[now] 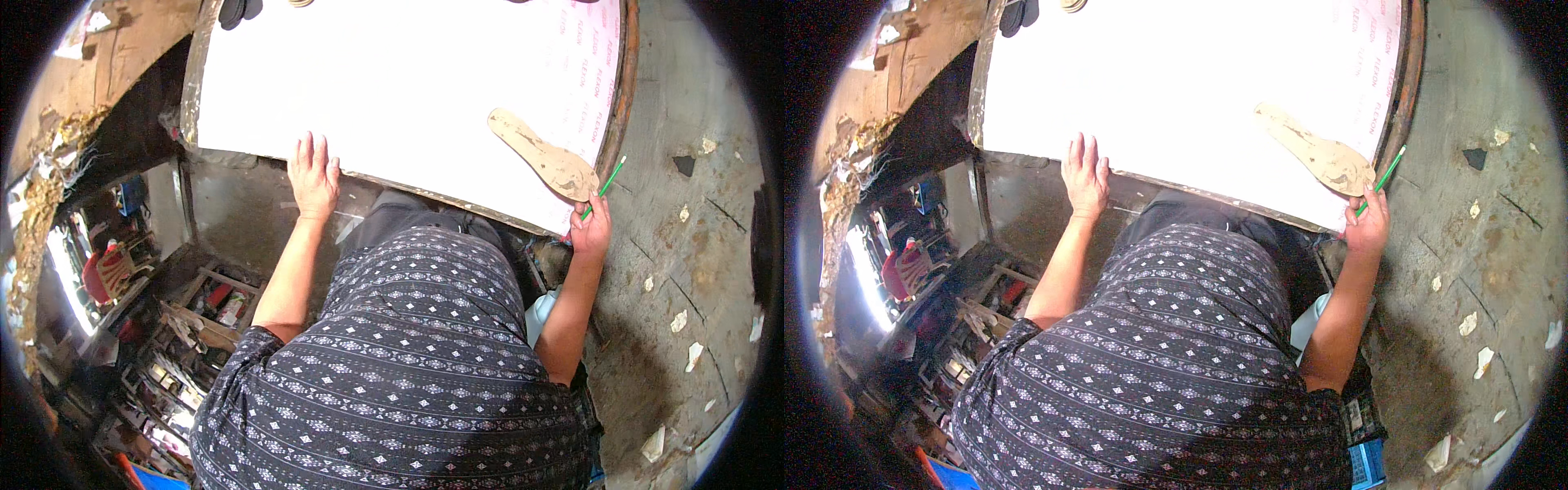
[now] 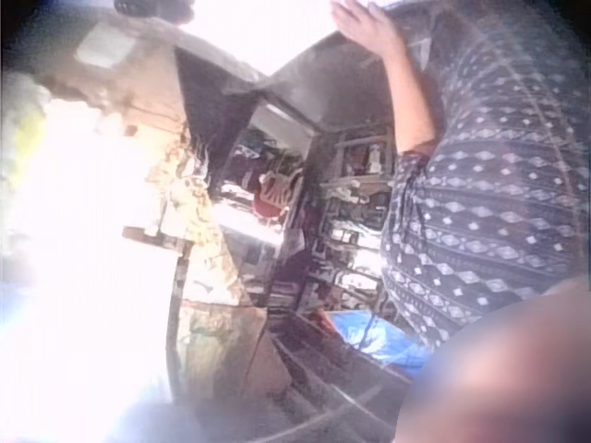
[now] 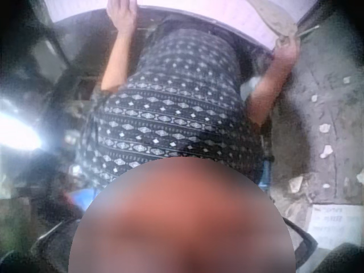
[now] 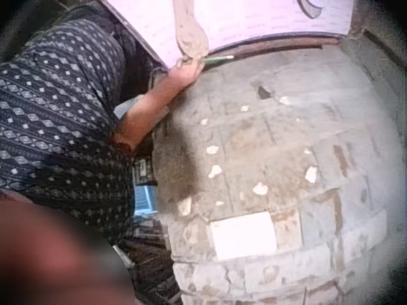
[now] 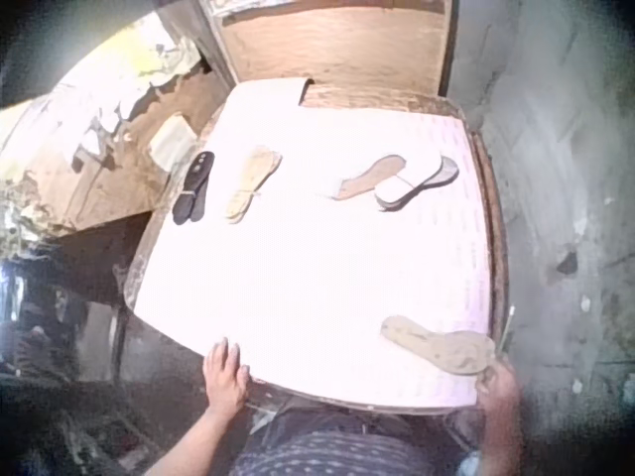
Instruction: The person marks several shoe parts on a workbench using a green pencil. They handle a black insole, a tan sole, and a strap, drawing lines and dots on each piece while occasionally writing on a small paper note.
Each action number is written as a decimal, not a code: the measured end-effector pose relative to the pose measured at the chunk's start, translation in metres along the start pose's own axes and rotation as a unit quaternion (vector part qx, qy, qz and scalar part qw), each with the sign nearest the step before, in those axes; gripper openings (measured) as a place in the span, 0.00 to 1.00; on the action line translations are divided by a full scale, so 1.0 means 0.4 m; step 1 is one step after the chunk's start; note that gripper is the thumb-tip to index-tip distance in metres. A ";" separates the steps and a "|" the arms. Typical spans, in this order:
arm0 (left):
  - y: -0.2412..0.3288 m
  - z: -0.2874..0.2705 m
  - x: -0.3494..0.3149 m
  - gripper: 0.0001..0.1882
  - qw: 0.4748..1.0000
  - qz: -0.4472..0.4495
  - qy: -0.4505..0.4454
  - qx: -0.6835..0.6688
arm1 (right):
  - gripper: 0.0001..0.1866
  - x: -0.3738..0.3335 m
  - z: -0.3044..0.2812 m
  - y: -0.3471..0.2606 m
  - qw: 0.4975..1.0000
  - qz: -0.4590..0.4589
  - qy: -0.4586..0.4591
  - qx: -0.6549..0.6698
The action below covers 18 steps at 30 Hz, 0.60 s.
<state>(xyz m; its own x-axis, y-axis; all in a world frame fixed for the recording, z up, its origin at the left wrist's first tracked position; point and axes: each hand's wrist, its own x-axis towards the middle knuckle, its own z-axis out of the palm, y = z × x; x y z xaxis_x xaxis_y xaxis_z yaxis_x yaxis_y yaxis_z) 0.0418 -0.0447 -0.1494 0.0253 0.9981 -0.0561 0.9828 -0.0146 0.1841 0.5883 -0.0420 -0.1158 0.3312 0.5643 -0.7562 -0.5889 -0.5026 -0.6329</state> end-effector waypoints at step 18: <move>-0.176 0.026 0.147 0.40 0.903 -0.364 0.168 -0.154 | 0.09 -0.021 -0.177 -0.023 0.990 -0.122 0.029 0.061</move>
<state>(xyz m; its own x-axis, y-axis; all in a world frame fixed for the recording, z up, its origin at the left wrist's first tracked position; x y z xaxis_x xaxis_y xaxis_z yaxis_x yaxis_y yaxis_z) -0.0238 0.0143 -0.1759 -0.7148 0.6991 0.0193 0.6181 0.6185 0.4852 0.6431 -0.0885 -0.1156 0.5148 0.6183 -0.5939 -0.5690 -0.2718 -0.7761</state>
